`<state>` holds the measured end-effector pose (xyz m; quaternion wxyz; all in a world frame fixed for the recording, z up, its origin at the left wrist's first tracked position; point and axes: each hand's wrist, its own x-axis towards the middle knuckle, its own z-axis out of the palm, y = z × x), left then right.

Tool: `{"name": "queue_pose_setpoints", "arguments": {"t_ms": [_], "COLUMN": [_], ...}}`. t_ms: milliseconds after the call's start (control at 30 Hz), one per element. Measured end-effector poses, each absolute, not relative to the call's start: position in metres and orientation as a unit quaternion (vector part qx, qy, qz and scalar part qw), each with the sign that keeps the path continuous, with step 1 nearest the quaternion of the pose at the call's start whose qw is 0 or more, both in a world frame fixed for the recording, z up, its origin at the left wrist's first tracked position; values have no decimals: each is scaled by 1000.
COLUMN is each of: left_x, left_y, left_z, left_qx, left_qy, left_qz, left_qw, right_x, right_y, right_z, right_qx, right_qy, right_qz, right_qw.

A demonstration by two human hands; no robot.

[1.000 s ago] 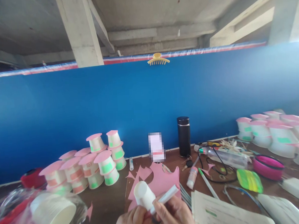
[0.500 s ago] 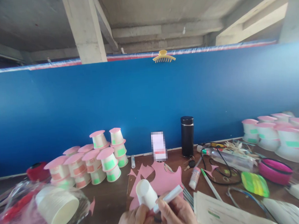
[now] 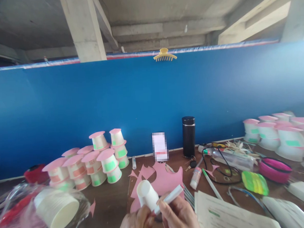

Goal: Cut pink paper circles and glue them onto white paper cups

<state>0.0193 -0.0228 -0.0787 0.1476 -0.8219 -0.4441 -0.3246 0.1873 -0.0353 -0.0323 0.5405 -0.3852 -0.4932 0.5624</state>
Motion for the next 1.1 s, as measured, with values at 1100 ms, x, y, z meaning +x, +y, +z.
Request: {"name": "queue_pose_setpoints", "arguments": {"t_ms": [1100], "left_x": [4], "left_y": [-9], "left_z": [-73], "left_qx": [-687], "left_qy": [-570], "left_qz": [-450], "left_qw": [28], "right_x": [212], "right_y": [-17], "right_z": [-29], "right_qx": [-448], "right_qy": [-449], "right_qz": [484], "right_qw": [603]}}
